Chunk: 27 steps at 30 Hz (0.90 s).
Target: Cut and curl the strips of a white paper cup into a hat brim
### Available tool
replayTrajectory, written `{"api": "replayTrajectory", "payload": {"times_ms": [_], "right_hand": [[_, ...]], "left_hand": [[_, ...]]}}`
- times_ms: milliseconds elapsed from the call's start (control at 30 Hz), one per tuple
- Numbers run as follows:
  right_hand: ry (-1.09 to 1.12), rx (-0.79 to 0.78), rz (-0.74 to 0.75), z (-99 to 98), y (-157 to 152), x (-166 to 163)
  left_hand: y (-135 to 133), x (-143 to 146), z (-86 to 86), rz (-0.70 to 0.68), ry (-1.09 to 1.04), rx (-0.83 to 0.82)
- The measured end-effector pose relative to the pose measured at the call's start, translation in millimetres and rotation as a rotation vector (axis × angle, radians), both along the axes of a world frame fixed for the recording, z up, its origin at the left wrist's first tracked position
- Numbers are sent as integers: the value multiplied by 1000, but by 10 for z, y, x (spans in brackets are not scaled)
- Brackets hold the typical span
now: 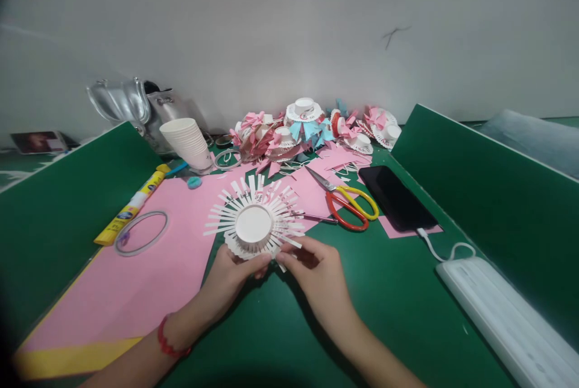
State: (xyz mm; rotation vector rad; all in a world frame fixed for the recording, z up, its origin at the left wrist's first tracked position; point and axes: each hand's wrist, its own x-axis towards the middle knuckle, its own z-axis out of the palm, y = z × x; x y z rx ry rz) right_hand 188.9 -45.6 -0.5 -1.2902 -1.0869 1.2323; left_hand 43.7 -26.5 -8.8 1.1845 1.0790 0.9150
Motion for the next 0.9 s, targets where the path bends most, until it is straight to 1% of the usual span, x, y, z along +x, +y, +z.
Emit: {"api": "replayTrajectory", "payload": {"times_ms": [167, 267, 400, 567, 667, 733, 800, 900], "right_hand": [[-16, -18, 18, 18, -12, -6], [24, -53, 9, 3, -31, -21], [112, -99, -40, -16, -48, -61], [212, -85, -90, -34, -50, -102], [254, -58, -112, -44, -53, -101], [270, -54, -119, -49, -57, -94], [283, -61, -131, -55, -59, -90], [292, -66, -147, -66, -55, -93]], "left_hand": [[-15, -2, 37, 3, 51, 12], [-33, 18, 98, 25, 88, 27], [-49, 70, 156, 83, 104, 67], [-52, 104, 77, 150, 152, 96], [-49, 96, 30, 96, 44, 44], [-47, 87, 32, 51, -30, 22], [-47, 80, 56, 35, -56, 20], [-47, 74, 97, 39, -39, 4]]}}
